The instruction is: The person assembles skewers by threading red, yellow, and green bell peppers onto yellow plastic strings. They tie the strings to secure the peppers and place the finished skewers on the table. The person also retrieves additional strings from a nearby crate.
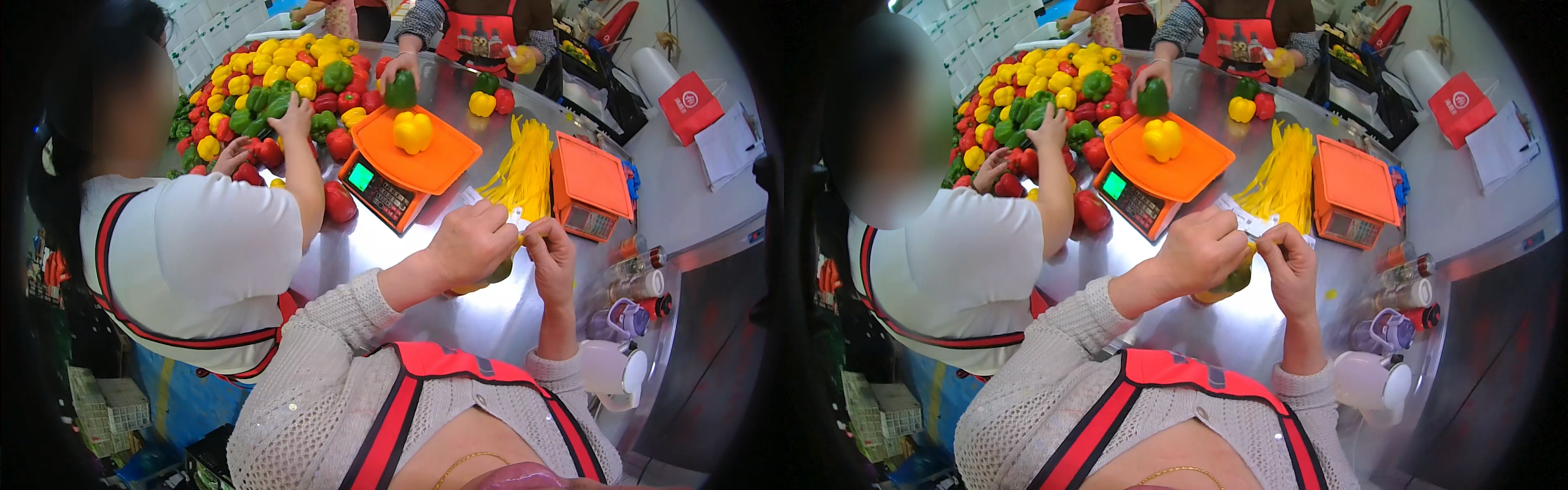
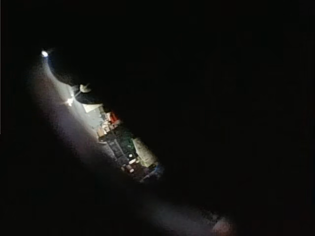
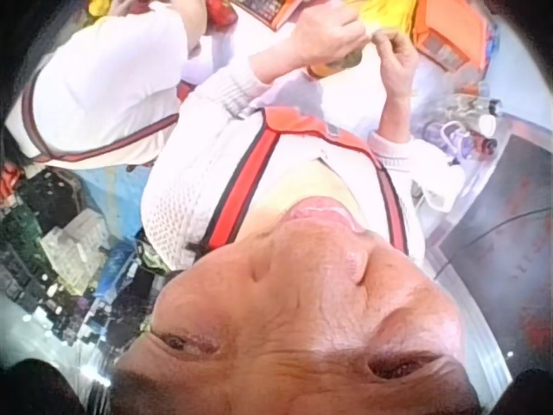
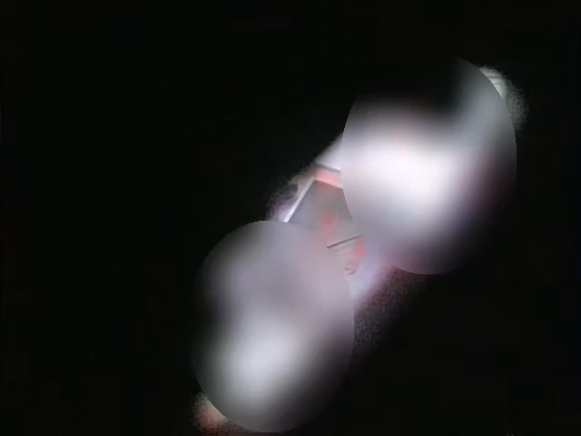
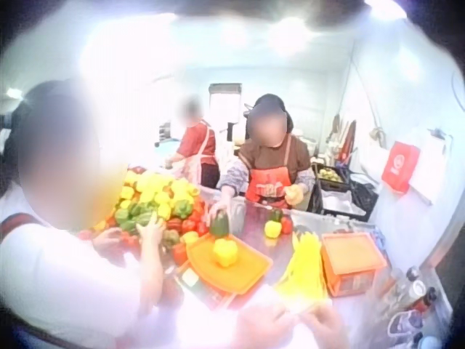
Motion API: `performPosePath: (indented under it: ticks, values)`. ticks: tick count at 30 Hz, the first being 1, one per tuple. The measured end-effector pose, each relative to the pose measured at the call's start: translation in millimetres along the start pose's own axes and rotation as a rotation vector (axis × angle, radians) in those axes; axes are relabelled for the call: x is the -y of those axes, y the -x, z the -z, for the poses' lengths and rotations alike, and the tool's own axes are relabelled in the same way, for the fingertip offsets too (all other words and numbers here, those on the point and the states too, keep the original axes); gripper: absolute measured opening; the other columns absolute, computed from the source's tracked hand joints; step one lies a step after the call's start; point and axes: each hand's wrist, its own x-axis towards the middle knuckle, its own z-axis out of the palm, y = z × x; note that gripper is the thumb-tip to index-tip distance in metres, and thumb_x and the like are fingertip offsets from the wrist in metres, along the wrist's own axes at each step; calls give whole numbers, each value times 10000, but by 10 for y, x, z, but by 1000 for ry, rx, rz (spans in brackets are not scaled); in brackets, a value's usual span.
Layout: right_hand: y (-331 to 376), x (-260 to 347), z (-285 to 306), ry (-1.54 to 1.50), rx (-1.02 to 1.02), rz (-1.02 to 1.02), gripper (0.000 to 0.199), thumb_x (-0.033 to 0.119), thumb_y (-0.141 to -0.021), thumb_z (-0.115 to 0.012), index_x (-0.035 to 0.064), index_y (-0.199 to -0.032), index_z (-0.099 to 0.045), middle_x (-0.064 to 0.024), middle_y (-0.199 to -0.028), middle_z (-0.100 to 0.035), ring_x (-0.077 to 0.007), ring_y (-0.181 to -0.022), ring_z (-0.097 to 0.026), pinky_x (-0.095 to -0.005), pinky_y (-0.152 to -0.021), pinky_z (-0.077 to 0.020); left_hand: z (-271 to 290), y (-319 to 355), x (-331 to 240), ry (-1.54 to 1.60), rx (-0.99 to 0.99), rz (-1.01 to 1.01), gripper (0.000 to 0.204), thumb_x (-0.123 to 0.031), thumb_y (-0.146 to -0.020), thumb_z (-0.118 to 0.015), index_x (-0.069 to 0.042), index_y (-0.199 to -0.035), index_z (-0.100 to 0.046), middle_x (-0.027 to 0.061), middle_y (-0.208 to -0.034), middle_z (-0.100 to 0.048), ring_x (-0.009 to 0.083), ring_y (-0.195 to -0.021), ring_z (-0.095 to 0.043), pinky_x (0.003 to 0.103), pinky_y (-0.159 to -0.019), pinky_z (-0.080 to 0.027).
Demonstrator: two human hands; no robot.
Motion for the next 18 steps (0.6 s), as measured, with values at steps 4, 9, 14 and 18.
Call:
performPosePath:
  ticks: [4, 9, 14, 18]
  values:
    - [-11, -195, 114, 262, -163, -44, 168, 68, -890, -619, 20, -751, -539, 25, -677, -475, -75, -661, -421, -243, -588, -358, 198, 103, 75, 91, 143, 6, 128, -125, -701, -656, -99, -673, -534, 55, -671, -526, 251, -621, -579, 386, -502, -453]
    - [110, -630, 114, 19, -215, -268, 232, 135, -916, -633, 45, -729, -529, 54, -657, -455, -46, -618, -388, -235, -547, -328, 226, 517, 124, 440, 279, 385, 171, -53, -846, -662, -16, -714, -560, 106, -698, -552, 256, -633, -541, 348, -571, -430]
    - [161, -644, 43, -159, -180, -335, 209, 169, -955, -610, 53, -798, -535, 49, -687, -489, -32, -602, -398, -207, -523, -333, 152, 284, 194, 648, 251, 376, 68, -75, -892, -640, -20, -894, -680, 42, -946, -690, 149, -921, -525, 278, -832, -430]
    - [169, -639, 60, -151, -214, -334, 208, 183, -960, -610, 58, -811, -537, 45, -704, -508, -28, -600, -407, -202, -522, -341, 1, 186, 141, 843, 354, 577, 182, -153, -941, -612, -47, -1033, -728, 24, -975, -704, 133, -949, -558, 280, -873, -453]
